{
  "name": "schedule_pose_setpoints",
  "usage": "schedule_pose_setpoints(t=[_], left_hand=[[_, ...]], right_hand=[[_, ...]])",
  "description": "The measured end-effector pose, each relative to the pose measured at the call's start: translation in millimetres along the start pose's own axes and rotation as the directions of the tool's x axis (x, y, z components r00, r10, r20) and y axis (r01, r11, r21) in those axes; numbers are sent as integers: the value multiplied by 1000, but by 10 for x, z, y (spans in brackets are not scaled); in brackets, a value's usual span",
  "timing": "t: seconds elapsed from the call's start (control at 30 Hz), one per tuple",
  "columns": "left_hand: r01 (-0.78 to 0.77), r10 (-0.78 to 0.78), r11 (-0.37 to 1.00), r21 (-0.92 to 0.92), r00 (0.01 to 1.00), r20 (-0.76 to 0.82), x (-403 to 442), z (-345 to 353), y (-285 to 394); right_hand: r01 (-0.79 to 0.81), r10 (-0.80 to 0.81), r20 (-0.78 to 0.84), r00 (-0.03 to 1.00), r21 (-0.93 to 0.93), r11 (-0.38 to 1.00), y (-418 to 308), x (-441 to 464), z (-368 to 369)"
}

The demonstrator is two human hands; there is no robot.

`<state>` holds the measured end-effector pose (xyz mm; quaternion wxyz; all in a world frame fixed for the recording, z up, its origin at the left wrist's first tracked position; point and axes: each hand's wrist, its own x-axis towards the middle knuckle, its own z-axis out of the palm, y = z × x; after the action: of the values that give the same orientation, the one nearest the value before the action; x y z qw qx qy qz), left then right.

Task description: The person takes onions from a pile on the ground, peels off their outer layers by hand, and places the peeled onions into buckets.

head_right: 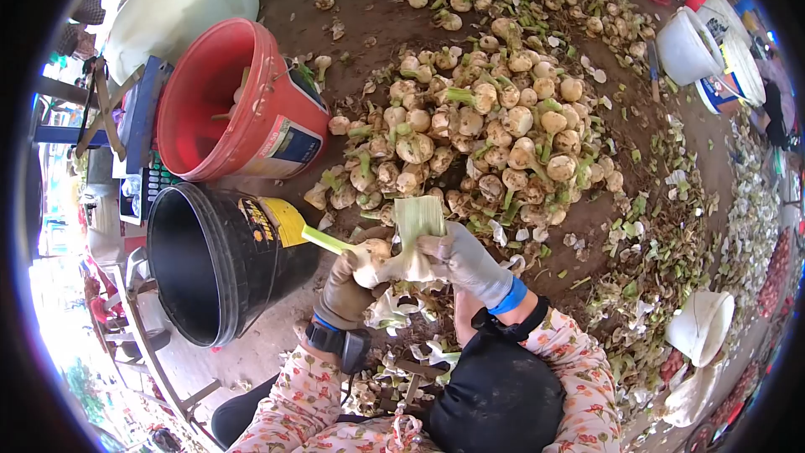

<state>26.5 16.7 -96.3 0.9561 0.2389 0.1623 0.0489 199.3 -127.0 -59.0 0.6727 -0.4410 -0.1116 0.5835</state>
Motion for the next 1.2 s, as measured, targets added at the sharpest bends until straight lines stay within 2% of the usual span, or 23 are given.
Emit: schedule_pose_setpoints(t=[0.1,0.13,0.17,0.2,0.23,0.37,0.4,0.47,0.5,0.53,0.6,0.63,0.67,0.7,0.73,0.77,0.87,0.9,0.97,1.03,1.1,1.13,1.2], left_hand=[[14,-13,981,-191,1000,4,-47,209,133],[13,-53,964,-267,988,-144,-85,392,201],[-87,96,995,53,971,-218,-59,431,186],[-113,175,969,220,940,-292,-35,478,194],[-124,215,953,275,918,-332,-23,512,206],[-169,224,972,163,878,-424,12,508,271],[-176,216,976,132,873,-438,36,513,267],[-200,186,980,15,879,-440,82,512,217],[-208,152,974,-91,895,-419,96,447,168],[-114,9,909,-400,967,-255,62,58,121],[-113,3,890,-442,970,-242,28,-142,74],[-113,1,879,-462,972,-236,28,-171,64],[-129,30,876,-465,976,-216,28,-69,86],[-155,24,885,-440,957,-290,18,11,107],[-179,21,894,-411,932,-362,7,79,129],[-202,20,902,-380,902,-431,7,134,152],[-240,176,964,-114,898,-404,4,255,204],[-228,182,970,-79,907,-380,1,310,239],[-210,193,977,-17,925,-328,2,451,282],[-212,178,975,-71,926,-332,-1,479,264],[-192,157,975,-116,954,-256,7,445,260],[-204,174,976,-75,938,-299,28,522,236],[-206,212,977,55,912,-351,55,639,219]], right_hand=[[77,-79,-28,996,-46,996,-81,-7,-28],[75,-75,4,997,-42,996,-66,-9,-39],[71,-70,35,997,-38,997,-29,-20,-52],[66,-63,67,996,-37,997,-23,-32,-42],[27,-17,99,995,-107,994,-55,-59,-50],[-67,174,250,953,-385,920,-247,-158,72],[-34,122,311,943,-274,961,-234,-163,134],[157,-160,264,951,33,987,-365,-207,190],[139,-219,293,931,272,952,-438,-169,170],[91,-278,320,906,492,866,-511,-130,151],[215,-248,-9,969,531,820,-607,-315,6],[249,-272,168,948,147,957,-361,-165,-294],[376,-287,339,896,-237,895,-120,-16,-588],[400,-85,444,892,-686,609,-8,-9,-504],[515,120,526,842,-850,115,99,-3,-415],[274,443,259,858,-961,31,59,-66,-85],[203,436,141,889,-974,-98,195,8,-96],[130,343,178,922,-979,158,92,9,-19],[35,144,159,977,-780,624,-240,4,174],[131,5,288,958,-451,883,-94,77,198],[136,-49,329,943,-249,959,-25,96,250],[106,-16,333,943,-255,961,-115,90,319],[214,-102,317,943,-339,916,6,205,340]])
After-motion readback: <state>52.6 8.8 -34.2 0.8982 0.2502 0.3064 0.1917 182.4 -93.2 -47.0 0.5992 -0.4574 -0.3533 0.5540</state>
